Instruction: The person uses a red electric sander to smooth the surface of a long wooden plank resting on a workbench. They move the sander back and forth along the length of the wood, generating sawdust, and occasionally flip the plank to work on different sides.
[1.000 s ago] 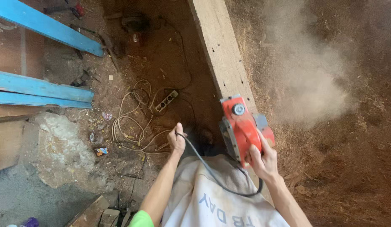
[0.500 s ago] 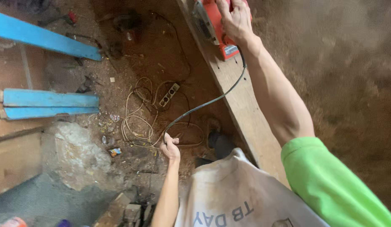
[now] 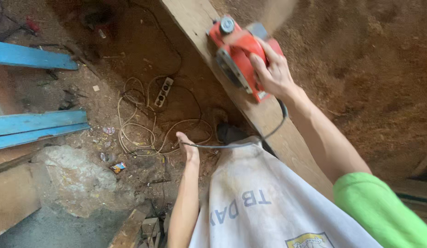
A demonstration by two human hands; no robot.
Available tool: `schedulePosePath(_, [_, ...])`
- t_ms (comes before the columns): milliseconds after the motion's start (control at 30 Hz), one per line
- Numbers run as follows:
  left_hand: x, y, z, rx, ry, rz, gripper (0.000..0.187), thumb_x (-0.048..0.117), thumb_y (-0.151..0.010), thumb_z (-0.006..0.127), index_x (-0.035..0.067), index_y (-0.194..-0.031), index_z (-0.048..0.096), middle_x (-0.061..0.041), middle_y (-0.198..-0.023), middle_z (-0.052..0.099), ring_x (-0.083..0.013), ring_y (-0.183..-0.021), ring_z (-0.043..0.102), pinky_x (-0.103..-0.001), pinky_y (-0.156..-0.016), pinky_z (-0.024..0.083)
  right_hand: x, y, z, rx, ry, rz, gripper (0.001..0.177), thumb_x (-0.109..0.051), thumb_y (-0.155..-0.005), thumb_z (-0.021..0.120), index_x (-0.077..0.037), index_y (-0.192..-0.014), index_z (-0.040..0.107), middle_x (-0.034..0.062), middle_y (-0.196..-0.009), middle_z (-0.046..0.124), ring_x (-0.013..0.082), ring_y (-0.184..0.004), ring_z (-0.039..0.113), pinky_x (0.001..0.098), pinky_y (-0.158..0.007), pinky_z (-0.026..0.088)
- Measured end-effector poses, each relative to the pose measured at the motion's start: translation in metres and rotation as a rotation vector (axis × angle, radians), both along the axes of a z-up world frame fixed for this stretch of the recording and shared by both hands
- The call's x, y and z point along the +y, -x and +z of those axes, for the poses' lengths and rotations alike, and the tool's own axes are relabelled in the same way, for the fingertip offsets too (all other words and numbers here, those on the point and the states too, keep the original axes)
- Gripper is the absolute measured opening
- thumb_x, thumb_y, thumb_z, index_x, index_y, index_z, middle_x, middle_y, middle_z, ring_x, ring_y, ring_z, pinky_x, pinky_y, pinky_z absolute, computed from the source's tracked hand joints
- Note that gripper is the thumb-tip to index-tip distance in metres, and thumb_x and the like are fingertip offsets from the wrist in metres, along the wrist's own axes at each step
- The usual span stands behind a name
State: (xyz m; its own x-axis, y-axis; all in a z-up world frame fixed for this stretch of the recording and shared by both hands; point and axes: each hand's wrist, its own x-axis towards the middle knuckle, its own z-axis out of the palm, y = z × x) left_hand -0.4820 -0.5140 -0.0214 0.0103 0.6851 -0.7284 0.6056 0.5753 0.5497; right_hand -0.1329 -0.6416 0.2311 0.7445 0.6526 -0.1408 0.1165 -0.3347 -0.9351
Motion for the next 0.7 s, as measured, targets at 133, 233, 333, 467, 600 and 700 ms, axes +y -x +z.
schedulePosePath(133, [-0.038,-0.017,0.036,-0.051,0.130,-0.189,0.105,0.082,-0.092,0.016,0.002,-0.160,0.024,-0.021,-0.167,0.020,-0.0341,-0.154,0.023,-0.042,-0.126,0.020,-0.093,0.056,0.006,0.008,0.054,-0.057,0.051,-0.028,-0.107,0.056,-0.008,-0.154,0.050,0.0005,-0.075,0.061,0.0074,-0.062,0.058,0.0278,-0.058,0.050])
schedulePosePath(233, [-0.093,-0.029,0.024,-0.324,0.210,-0.114,0.093,0.071,-0.100,0.030,-0.001,-0.158,0.024,-0.024,-0.161,0.030,-0.0356,-0.147,0.039,-0.044,-0.118,0.035,-0.168,0.102,0.007,0.039,0.104,-0.083,0.052,-0.027,-0.105,0.054,-0.008,-0.153,0.049,0.0004,-0.072,0.062,0.0072,-0.060,0.059,0.0273,-0.057,0.051])
schedulePosePath(333, [-0.162,-0.041,0.019,-0.471,0.101,-0.375,0.068,0.047,-0.113,0.050,-0.019,-0.126,0.064,-0.037,-0.129,0.056,-0.0484,-0.128,0.054,-0.046,-0.106,0.051,-0.235,0.151,0.005,0.170,0.130,-0.180,0.057,-0.024,-0.101,0.054,-0.007,-0.155,0.048,0.0019,-0.067,0.060,0.0087,-0.057,0.057,0.0280,-0.054,0.049])
schedulePosePath(467, [-0.220,-0.050,0.061,-0.477,-0.127,-0.721,0.063,0.036,-0.103,0.061,-0.011,-0.144,0.047,-0.028,-0.145,0.053,-0.0334,-0.139,0.051,-0.038,-0.113,0.041,-0.285,0.179,-0.002,0.213,0.031,-0.184,0.053,-0.021,-0.101,0.057,-0.004,-0.151,0.050,0.0004,-0.078,0.063,0.0081,-0.060,0.057,0.0267,-0.056,0.050])
schedulePosePath(600, [-0.240,-0.054,0.095,-0.544,-0.176,-0.802,0.059,0.031,-0.102,0.059,-0.007,-0.146,0.048,-0.032,-0.142,0.056,-0.0405,-0.138,0.051,-0.041,-0.110,0.045,-0.263,0.163,0.000,0.219,0.013,-0.206,0.052,-0.019,-0.101,0.057,-0.005,-0.151,0.051,-0.0002,-0.079,0.061,0.0077,-0.060,0.057,0.0270,-0.054,0.049])
schedulePosePath(700, [-0.251,-0.055,0.101,-0.627,-0.209,-0.731,0.060,0.031,-0.101,0.057,-0.007,-0.146,0.045,-0.033,-0.137,0.057,-0.0435,-0.131,0.054,-0.043,-0.102,0.049,-0.208,0.130,0.007,0.137,0.064,-0.153,0.049,-0.020,-0.101,0.053,-0.006,-0.149,0.054,0.0007,-0.068,0.061,0.0077,-0.055,0.059,0.0273,-0.051,0.050])
